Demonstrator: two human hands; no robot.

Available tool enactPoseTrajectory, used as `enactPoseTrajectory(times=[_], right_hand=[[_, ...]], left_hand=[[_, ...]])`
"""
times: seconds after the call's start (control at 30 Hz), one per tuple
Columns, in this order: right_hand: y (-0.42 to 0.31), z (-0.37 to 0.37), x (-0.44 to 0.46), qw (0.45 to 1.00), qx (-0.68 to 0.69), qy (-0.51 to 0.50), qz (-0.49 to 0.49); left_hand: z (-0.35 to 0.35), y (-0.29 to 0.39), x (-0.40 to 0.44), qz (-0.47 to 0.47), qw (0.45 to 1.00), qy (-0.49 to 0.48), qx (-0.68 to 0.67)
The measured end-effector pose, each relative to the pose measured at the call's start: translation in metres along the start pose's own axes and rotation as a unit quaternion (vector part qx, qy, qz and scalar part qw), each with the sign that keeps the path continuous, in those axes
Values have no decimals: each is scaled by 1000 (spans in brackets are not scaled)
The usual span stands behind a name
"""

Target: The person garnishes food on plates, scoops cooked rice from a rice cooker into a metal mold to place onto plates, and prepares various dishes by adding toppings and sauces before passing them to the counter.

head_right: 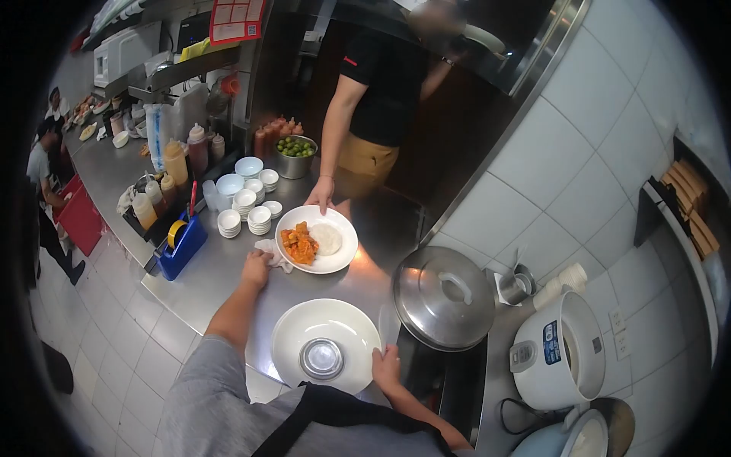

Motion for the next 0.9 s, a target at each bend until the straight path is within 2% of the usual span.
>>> enactPoseTrajectory(times=[0.07,0.17,0.2,0.27,0.37,0.4,0.47,0.5,0.57,0.63,0.67,0.73,0.8,0.83,0.87,0.9], right_hand=[[-5,1,0,1000,3,-1,-31],[-3,-1,4,991,9,-133,-21],[-4,0,3,992,-9,-123,-23],[-7,2,1,994,-45,-100,-27],[-14,6,-9,995,-25,-92,20],[-13,9,-8,994,32,-94,34],[-5,15,-13,982,138,-109,72],[-1,15,-21,975,172,-110,93],[-6,13,-20,956,249,-107,115],[-1,13,-24,922,346,-110,138],[-1,8,-27,899,398,-115,142],[-2,-8,-36,863,470,-118,141],[-7,-32,-41,849,496,-119,142],[-10,-47,-43,845,499,-124,148],[-7,-58,-42,843,504,-107,154],[12,-62,-32,836,522,-105,135]], left_hand=[[9,-2,2,10,1000,1,0],[2,10,-10,-8,1000,-5,16],[-7,19,-15,-19,1000,-6,24],[7,1,-13,-87,994,65,-16],[-20,-30,-11,-173,967,145,-116],[-34,-43,-14,-204,953,162,-153],[-50,-69,-16,-59,973,192,-116],[-69,-65,-25,-93,985,136,-53],[-86,-63,-40,-94,990,76,76],[-83,-57,-68,-81,993,-65,62],[-70,-59,-91,-58,987,-148,-38],[-73,-21,-154,-149,924,-281,-213],[-59,8,-209,-175,883,-299,-317],[-42,14,-228,-188,824,-316,-431],[-30,23,-242,-156,771,-328,-524],[-17,30,-251,-172,765,-290,-549]])
Point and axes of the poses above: each hand's wrist, its own x-axis towards the middle knuckle, its own z-axis out of the palm, y = z × x, the point moved 1 cm from there along x, towards the middle knuckle, and after that the axes turned 1 degree about -x, right-handed, at the moved point
